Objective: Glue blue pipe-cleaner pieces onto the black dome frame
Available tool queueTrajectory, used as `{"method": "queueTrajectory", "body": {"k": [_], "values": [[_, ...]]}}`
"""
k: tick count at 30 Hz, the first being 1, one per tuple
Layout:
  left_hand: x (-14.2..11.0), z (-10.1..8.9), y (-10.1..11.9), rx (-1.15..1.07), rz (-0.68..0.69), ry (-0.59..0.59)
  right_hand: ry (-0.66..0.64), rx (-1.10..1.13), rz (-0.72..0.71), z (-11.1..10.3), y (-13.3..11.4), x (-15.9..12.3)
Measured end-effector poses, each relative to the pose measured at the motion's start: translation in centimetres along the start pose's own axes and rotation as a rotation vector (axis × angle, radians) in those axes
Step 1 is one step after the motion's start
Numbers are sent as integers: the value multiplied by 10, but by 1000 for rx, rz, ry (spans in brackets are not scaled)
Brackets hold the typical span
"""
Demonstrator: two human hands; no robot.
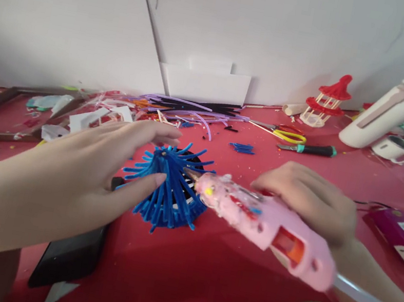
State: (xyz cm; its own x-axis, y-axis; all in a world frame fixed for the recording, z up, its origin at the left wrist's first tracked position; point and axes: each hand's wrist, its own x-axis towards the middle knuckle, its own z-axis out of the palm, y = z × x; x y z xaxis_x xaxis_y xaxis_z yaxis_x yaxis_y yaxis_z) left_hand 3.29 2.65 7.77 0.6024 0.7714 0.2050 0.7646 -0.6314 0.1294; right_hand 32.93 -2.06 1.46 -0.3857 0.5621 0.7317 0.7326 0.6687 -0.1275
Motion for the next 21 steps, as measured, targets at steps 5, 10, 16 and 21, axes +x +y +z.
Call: {"method": "queueTrajectory", "body": {"k": [5, 10, 16, 21], "values": [[5, 1, 6, -20, 20, -9, -32, 15, -140, 14, 2, 0], [7, 0, 6, -32, 8, -6, -22, -43, -132, 17, 4, -5], [4, 0, 5, -9, 15, -2, -5, -63, -147, 17, 0, 1], [3, -6, -3, 12, 63, -27, 36, -28, -80, 17, -3, 1]]}}
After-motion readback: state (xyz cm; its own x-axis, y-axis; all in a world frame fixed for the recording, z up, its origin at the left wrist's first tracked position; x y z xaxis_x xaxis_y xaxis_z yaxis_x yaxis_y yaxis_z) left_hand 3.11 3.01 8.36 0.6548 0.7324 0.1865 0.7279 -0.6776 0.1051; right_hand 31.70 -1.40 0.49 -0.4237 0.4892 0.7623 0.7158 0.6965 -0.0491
